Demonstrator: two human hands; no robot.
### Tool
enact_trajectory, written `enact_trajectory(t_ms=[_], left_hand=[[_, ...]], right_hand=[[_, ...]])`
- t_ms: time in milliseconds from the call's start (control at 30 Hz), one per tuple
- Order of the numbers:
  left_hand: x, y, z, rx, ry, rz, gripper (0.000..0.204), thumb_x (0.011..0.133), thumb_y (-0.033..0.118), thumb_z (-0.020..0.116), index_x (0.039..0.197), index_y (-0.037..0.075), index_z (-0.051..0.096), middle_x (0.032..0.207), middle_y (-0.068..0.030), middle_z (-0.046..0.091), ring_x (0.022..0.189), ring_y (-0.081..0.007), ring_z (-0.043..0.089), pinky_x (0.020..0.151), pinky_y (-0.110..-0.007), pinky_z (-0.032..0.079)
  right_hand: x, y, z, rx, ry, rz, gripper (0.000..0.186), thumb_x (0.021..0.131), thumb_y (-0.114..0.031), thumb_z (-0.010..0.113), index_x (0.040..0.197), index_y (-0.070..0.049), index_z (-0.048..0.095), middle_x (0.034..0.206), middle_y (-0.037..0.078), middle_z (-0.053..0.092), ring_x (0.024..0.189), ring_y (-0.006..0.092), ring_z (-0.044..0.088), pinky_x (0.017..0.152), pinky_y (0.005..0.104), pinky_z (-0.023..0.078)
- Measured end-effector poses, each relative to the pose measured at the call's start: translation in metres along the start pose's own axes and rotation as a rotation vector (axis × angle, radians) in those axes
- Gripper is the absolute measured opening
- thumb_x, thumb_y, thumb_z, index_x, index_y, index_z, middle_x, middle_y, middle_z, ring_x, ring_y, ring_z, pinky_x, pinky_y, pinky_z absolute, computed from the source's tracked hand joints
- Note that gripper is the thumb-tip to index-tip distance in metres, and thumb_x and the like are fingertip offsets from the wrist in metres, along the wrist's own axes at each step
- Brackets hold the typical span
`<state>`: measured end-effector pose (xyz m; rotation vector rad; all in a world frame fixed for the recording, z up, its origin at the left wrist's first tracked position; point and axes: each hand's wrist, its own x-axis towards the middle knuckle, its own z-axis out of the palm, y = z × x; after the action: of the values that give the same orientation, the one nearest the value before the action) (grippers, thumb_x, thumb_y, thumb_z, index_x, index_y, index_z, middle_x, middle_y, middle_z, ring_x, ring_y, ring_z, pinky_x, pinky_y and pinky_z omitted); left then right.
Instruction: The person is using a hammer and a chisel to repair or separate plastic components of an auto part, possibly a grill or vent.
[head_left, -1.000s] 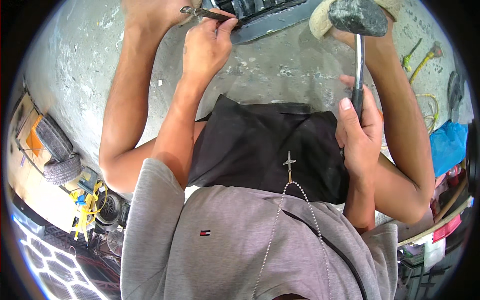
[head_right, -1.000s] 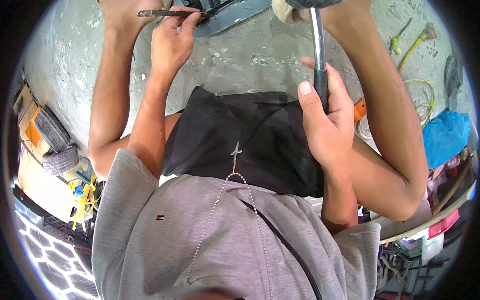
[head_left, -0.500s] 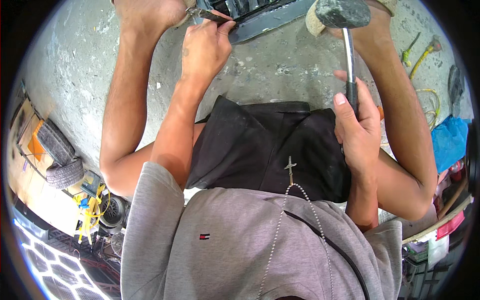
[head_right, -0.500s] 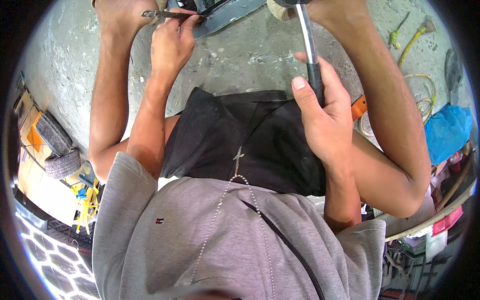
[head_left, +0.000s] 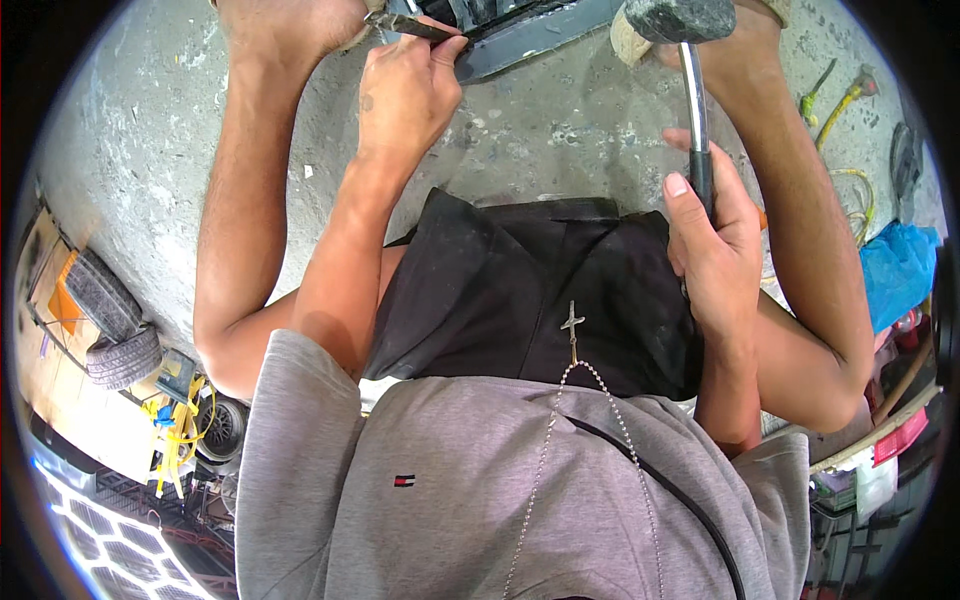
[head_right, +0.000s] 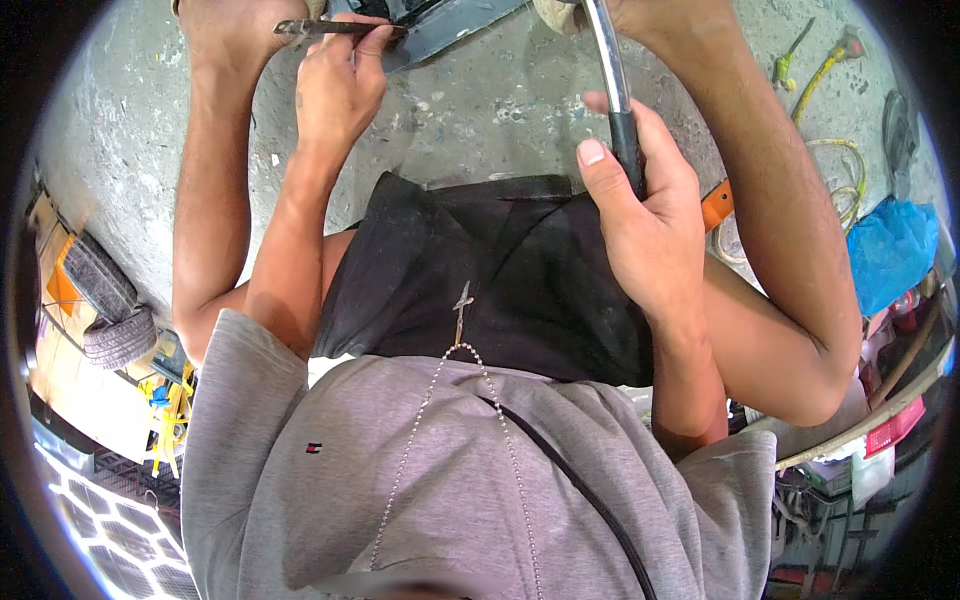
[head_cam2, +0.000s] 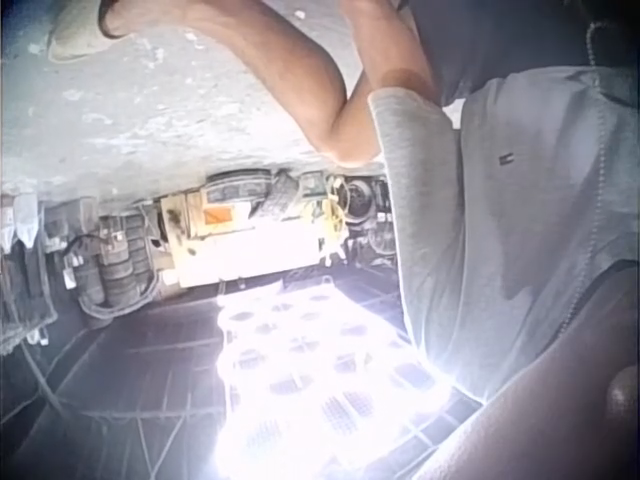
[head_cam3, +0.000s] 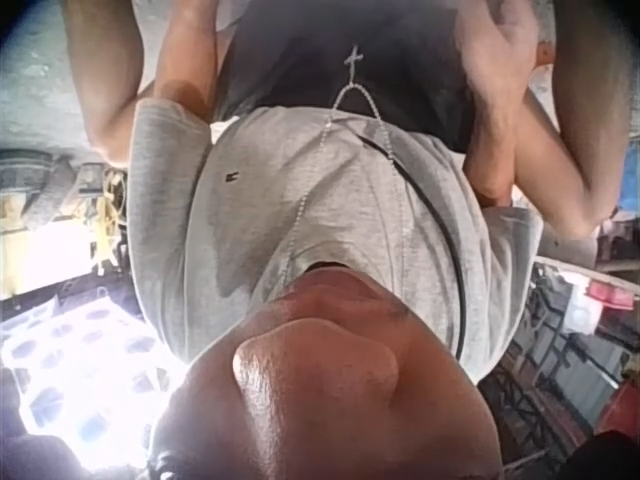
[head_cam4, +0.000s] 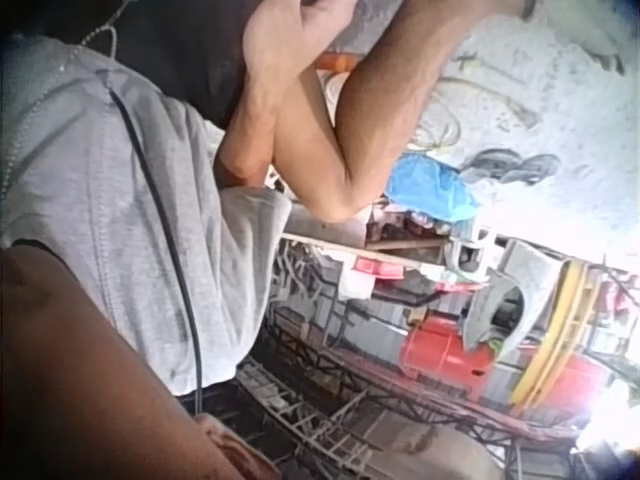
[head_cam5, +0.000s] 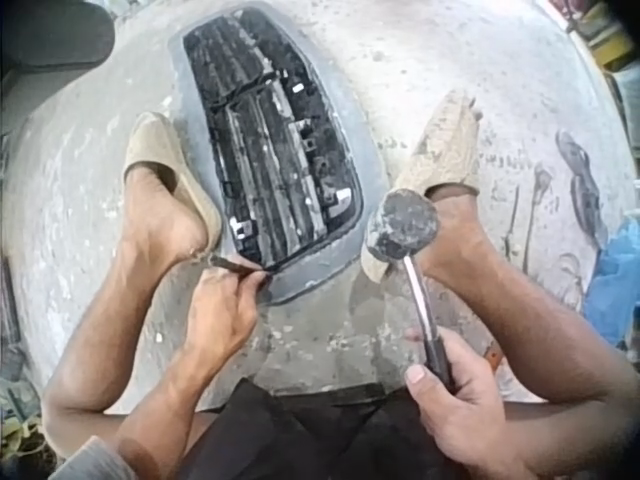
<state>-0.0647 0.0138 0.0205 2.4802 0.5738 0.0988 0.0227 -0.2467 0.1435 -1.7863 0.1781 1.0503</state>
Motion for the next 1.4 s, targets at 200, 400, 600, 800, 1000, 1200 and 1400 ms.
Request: enact_trajectory(t_ms=[200, 400, 600, 800, 1000, 1200, 1400], left_hand=[[0.001, -0.001, 0.002, -0.002, 0.006, 0.0, 0.013, 0.095, 0.017, 0.064, 0.097, 0.006, 0.071, 0.086, -0.0162, 0.072, 0.085, -0.0385, 0.068, 0.085, -0.045, 0.049], [0.0, 0.005, 0.0, 0.021, 0.006, 0.01, 0.012, 0.096, 0.017, 0.064, 0.096, 0.007, 0.071, 0.083, -0.0154, 0.071, 0.085, -0.0371, 0.068, 0.086, -0.043, 0.048], [0.001, 0.002, 0.003, 0.096, 0.022, 0.077, 0.01, 0.095, 0.016, 0.065, 0.095, 0.007, 0.07, 0.082, -0.015, 0.071, 0.084, -0.0361, 0.068, 0.085, -0.043, 0.047], [0.0, 0.002, 0.008, 0.108, 0.047, 0.121, 0.007, 0.096, 0.015, 0.065, 0.095, 0.008, 0.069, 0.082, -0.0134, 0.07, 0.083, -0.0345, 0.068, 0.085, -0.042, 0.046], [0.003, 0.005, 0.008, 0.146, 0.011, 0.105, 0.006, 0.094, 0.013, 0.065, 0.093, 0.008, 0.067, 0.08, -0.0125, 0.069, 0.082, -0.0344, 0.067, 0.082, -0.043, 0.046], [-0.002, 0.014, 0.012, 0.179, 0.025, 0.205, 0.01, 0.087, 0.006, 0.066, 0.096, 0.008, 0.061, 0.08, -0.0112, 0.067, 0.081, -0.0352, 0.065, 0.082, -0.044, 0.045], [-0.005, 0.016, 0.012, 0.184, 0.035, 0.165, 0.007, 0.09, 0.008, 0.066, 0.096, 0.007, 0.062, 0.08, -0.0125, 0.066, 0.082, -0.0356, 0.065, 0.081, -0.044, 0.046]], right_hand=[[0.0, -0.001, 0.001, 0.006, 0.009, -0.012, 0.032, 0.102, -0.011, 0.062, 0.132, -0.002, 0.06, 0.081, -0.01, 0.046, 0.071, 0.0006, 0.039, 0.062, 0.018, 0.032], [0.002, 0.003, -0.001, 0.068, -0.005, -0.014, 0.032, 0.101, -0.009, 0.063, 0.132, -0.001, 0.06, 0.083, -0.009, 0.047, 0.073, 0.0011, 0.04, 0.064, 0.0185, 0.034], [0.0, 0.004, -0.002, 0.04, 0.016, -0.022, 0.033, 0.101, -0.011, 0.064, 0.132, -0.001, 0.059, 0.084, -0.009, 0.047, 0.073, 0.0015, 0.04, 0.065, 0.0188, 0.034], [-0.001, -0.002, -0.003, 0.124, 0.005, 0.063, 0.031, 0.101, -0.011, 0.063, 0.131, -0.002, 0.06, 0.078, -0.01, 0.044, 0.07, 0.0009, 0.038, 0.062, 0.0189, 0.031], [0.001, 0.001, -0.004, 0.046, 0.008, 0.002, 0.029, 0.102, -0.011, 0.062, 0.13, -0.002, 0.061, 0.078, -0.01, 0.043, 0.069, 0.001, 0.037, 0.06, 0.0195, 0.031], [0.0, 0.004, -0.003, 0.097, 0.003, 0.011, 0.031, 0.103, -0.013, 0.061, 0.132, -0.003, 0.059, 0.076, -0.01, 0.044, 0.067, 0.0009, 0.038, 0.059, 0.0195, 0.031], [0.001, 0.006, 0.002, 0.089, -0.019, -0.009, 0.036, 0.106, -0.018, 0.057, 0.137, -0.002, 0.054, 0.067, -0.009, 0.043, 0.048, 0.0, 0.035, 0.043, 0.02, 0.027]])
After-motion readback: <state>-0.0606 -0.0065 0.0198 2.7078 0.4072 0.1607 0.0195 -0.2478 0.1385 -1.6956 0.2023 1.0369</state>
